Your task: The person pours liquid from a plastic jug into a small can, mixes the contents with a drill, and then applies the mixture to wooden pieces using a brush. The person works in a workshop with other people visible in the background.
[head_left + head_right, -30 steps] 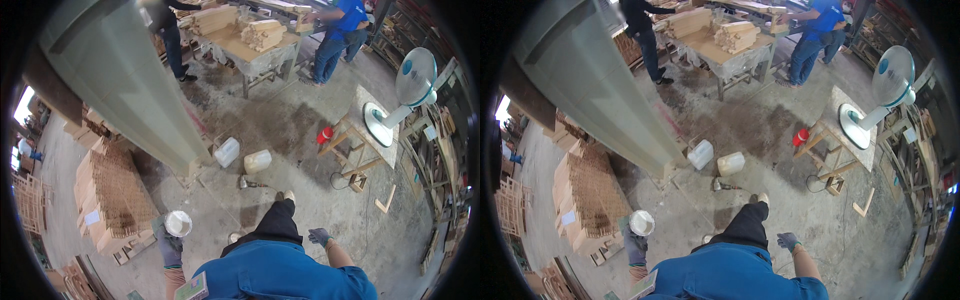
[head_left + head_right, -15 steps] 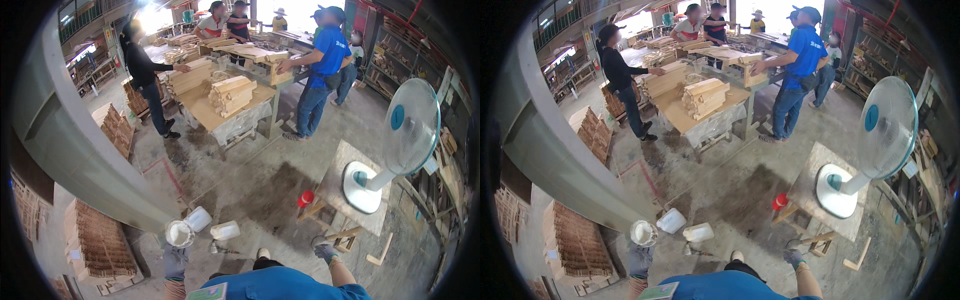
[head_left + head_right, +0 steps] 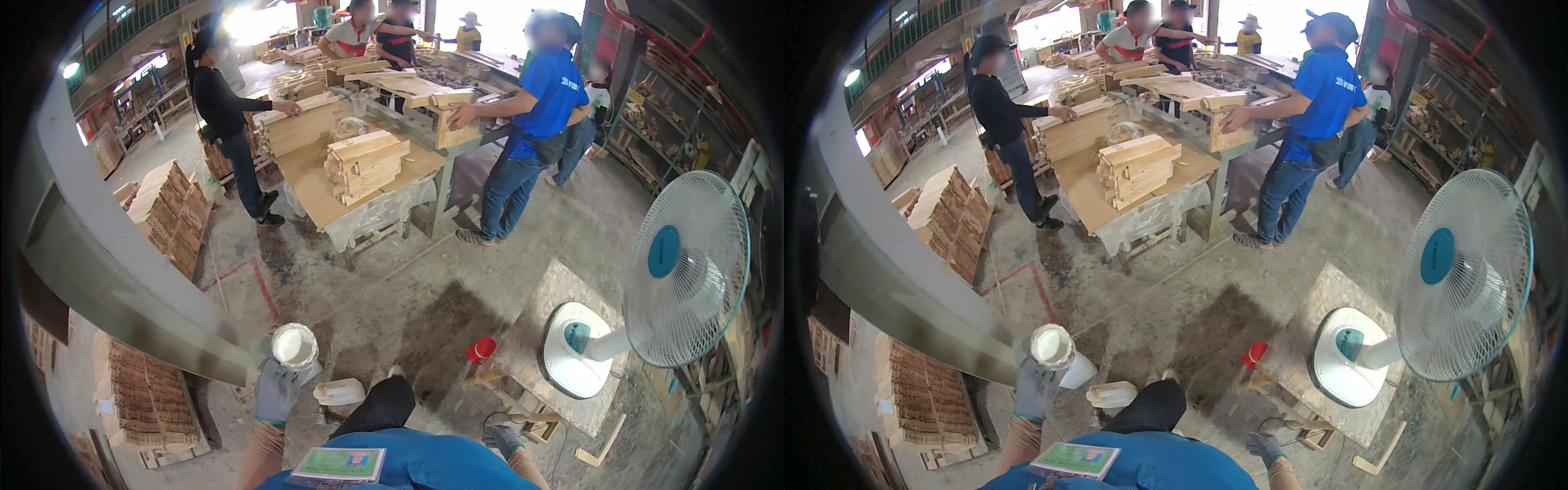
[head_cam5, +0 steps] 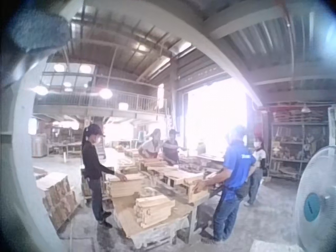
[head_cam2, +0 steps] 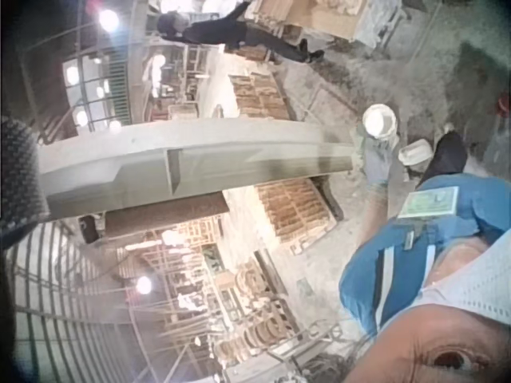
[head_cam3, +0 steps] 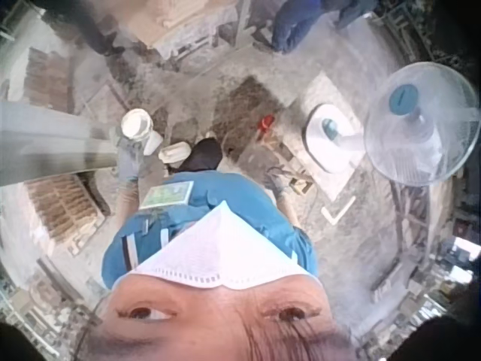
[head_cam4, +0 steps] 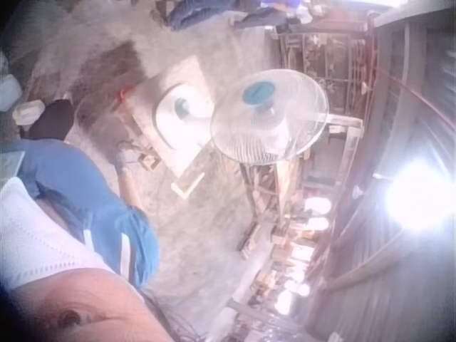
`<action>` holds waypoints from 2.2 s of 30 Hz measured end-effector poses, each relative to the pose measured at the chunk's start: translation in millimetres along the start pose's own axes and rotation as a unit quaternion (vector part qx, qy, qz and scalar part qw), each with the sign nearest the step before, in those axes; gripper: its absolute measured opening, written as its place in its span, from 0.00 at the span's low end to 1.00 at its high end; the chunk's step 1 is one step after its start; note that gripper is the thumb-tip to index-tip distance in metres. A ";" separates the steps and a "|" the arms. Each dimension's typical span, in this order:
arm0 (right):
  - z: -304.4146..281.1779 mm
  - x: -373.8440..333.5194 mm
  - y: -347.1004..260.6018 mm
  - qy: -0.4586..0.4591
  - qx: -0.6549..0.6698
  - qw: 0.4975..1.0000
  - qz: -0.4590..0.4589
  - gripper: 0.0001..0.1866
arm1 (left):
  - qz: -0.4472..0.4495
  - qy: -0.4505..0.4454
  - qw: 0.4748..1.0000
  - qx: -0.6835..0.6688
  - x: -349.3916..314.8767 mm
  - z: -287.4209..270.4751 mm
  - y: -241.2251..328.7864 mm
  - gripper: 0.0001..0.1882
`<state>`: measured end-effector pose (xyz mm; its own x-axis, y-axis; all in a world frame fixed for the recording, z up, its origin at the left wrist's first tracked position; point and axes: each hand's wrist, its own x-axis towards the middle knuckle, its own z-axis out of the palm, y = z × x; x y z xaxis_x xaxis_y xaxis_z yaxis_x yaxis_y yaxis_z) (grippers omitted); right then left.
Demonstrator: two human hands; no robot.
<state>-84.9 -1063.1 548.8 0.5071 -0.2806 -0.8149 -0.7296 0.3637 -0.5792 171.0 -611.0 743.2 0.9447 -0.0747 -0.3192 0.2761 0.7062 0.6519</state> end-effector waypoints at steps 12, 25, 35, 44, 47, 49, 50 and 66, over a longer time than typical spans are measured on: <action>133.0 137.6 -261.0 -0.081 -0.023 0.986 -0.147 0.15 | -0.010 0.036 0.985 -0.170 225.7 30.7 22.7 0.20; 317.8 288.2 -498.9 -0.061 -0.350 0.909 -0.217 0.20 | 0.123 0.070 0.977 -0.159 377.4 42.8 132.3 0.20; 565.0 326.6 -584.1 -0.302 -0.483 0.740 -0.357 0.20 | 0.165 0.119 0.967 -0.150 469.9 23.9 189.9 0.20; 721.8 368.6 -630.7 -0.295 -0.652 0.591 -0.371 0.27 | 0.162 0.232 0.918 0.279 547.9 50.3 303.9 0.20; 758.7 357.1 -654.2 -0.238 -0.680 0.574 -0.390 0.30 | 0.185 0.242 0.935 0.183 570.3 39.1 321.9 0.20; 768.1 383.2 -643.8 -0.158 -0.650 0.570 -0.476 0.31 | 0.154 0.222 0.963 0.000 596.1 42.4 335.5 0.18; 779.2 384.7 -648.8 -0.159 -0.661 0.569 -0.462 0.32 | 0.146 0.231 0.961 0.038 606.4 44.9 342.2 0.18; 836.0 421.6 -638.1 0.144 -0.604 0.761 -0.187 0.32 | -0.113 0.023 0.993 -0.028 873.6 -61.3 469.6 0.20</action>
<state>978.1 -670.9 557.9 0.7881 -0.4102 -0.4590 -0.5369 -0.8228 -0.1865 1115.2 -301.5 728.3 0.8500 -0.2049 -0.4852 0.4691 0.7136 0.5203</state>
